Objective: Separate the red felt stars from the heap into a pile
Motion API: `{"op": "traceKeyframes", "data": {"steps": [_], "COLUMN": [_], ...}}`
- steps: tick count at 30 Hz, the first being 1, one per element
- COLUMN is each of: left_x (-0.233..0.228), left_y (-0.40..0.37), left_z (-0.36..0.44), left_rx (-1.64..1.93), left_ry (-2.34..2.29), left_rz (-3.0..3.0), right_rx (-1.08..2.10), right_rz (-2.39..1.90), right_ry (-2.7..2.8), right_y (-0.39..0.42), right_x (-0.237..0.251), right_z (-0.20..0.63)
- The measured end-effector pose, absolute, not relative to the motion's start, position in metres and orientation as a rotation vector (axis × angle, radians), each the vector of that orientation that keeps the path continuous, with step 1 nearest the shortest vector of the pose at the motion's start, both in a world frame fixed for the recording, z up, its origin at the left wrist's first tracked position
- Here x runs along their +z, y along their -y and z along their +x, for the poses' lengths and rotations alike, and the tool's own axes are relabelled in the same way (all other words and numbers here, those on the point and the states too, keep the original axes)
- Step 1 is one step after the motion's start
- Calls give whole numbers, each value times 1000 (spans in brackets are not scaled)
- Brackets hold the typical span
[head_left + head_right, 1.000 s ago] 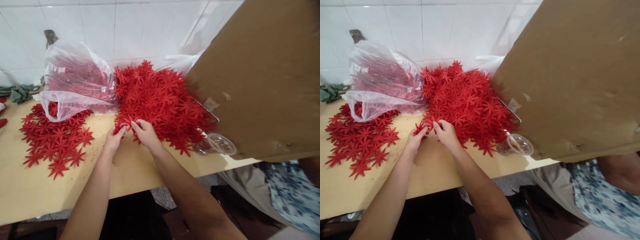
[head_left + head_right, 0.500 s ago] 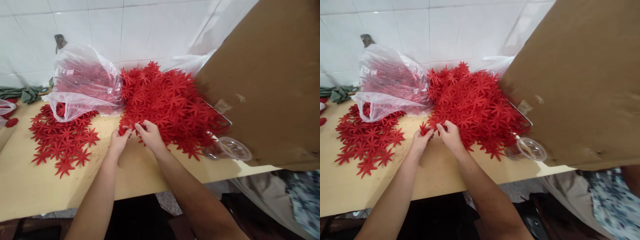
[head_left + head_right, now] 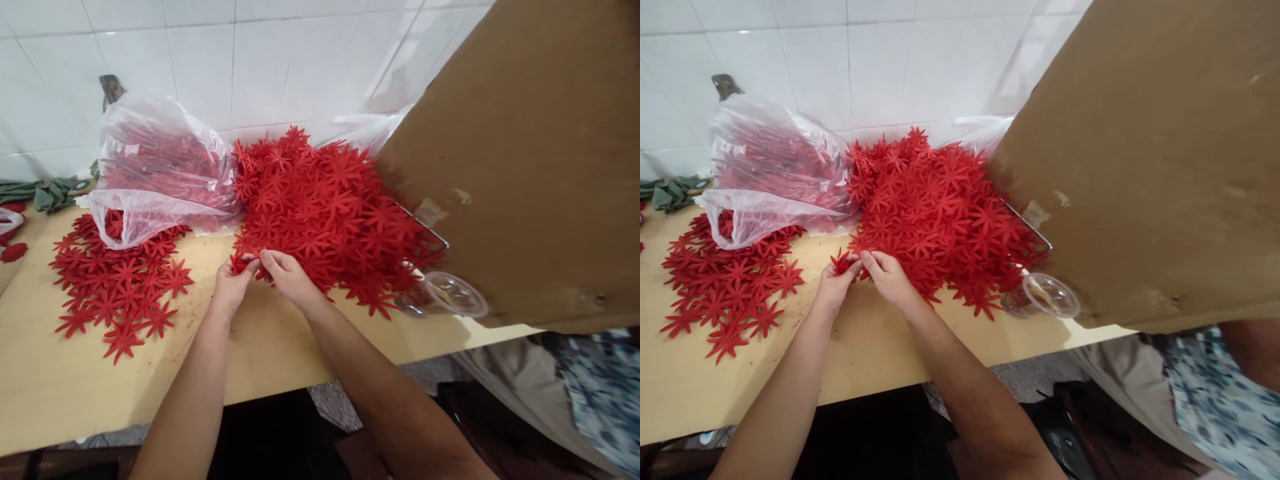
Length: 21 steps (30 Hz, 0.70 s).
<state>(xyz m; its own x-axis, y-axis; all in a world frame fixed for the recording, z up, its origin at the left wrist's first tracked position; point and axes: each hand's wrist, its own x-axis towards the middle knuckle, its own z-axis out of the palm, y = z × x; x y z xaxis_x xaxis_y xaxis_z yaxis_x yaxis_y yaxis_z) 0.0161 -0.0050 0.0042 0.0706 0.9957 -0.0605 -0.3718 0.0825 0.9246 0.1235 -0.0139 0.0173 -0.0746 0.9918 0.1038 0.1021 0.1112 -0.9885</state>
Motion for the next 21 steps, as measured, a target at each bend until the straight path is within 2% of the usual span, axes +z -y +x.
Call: {"op": "traceKeyframes", "data": {"steps": [12,17,21], "left_x": [3,4,5], "left_y": [-2,5,9], "left_z": [1,10,16], "left_rx": [1432,1198,1216], "left_ry": [-1112,-972,-858], "left_rz": [512,825,901], "right_rx": [1158,1440,1346], "right_rz": [-1172,-1218,-1254], "right_ry": [1521,1177,1184], "right_y": [30,27,20], "right_x": [21,24,16], "right_z": [132,129,125]}}
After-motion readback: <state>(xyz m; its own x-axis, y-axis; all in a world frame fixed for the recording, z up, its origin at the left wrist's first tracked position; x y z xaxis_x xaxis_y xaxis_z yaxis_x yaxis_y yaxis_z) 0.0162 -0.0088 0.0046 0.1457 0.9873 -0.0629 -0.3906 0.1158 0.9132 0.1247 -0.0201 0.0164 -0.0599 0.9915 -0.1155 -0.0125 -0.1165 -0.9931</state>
